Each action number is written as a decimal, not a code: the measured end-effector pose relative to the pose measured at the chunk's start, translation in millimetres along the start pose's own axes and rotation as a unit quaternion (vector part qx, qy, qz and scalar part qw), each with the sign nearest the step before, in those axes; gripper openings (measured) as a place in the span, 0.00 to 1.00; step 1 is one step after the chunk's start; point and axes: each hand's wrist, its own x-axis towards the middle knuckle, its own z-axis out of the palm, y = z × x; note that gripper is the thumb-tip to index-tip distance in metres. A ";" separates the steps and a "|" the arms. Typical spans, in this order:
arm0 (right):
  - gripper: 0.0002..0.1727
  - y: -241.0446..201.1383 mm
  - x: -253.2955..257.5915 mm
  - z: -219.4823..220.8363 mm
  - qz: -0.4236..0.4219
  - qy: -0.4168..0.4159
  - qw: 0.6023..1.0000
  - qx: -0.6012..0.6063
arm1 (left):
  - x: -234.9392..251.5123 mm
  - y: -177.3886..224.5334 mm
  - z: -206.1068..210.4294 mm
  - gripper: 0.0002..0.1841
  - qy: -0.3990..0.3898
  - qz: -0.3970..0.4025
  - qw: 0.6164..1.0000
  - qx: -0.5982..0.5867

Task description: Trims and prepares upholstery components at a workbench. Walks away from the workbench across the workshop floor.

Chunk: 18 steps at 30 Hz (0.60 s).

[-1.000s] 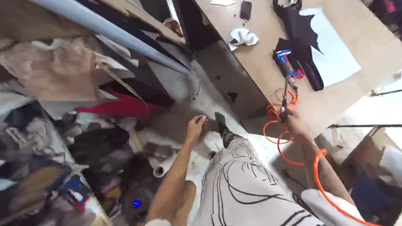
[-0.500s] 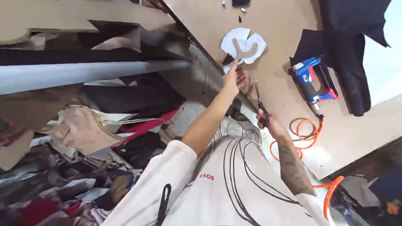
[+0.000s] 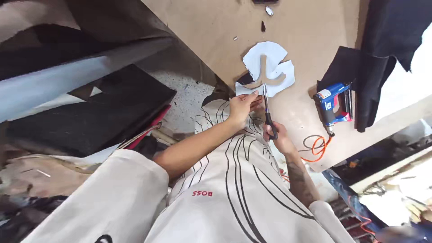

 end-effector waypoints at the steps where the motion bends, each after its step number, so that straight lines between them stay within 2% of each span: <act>1: 0.26 -0.8 0.1 5.6 -0.001 0.003 1.000 0.009 | 0.7 2.8 1.2 0.18 -0.001 -0.006 1.000 -0.006; 6: 0.28 7.5 -2.8 21.1 -0.012 0.020 1.000 0.009 | 0.3 3.3 8.5 0.15 0.022 -0.009 1.000 -0.020; 12: 0.21 10.4 -2.2 38.2 -0.018 0.047 0.998 0.025 | 2.4 -1.0 8.6 0.15 0.032 0.002 0.999 0.017; 18: 0.25 15.0 -0.7 42.5 -0.034 0.042 0.998 0.032 | 3.1 -0.3 6.8 0.15 0.014 0.005 1.000 0.019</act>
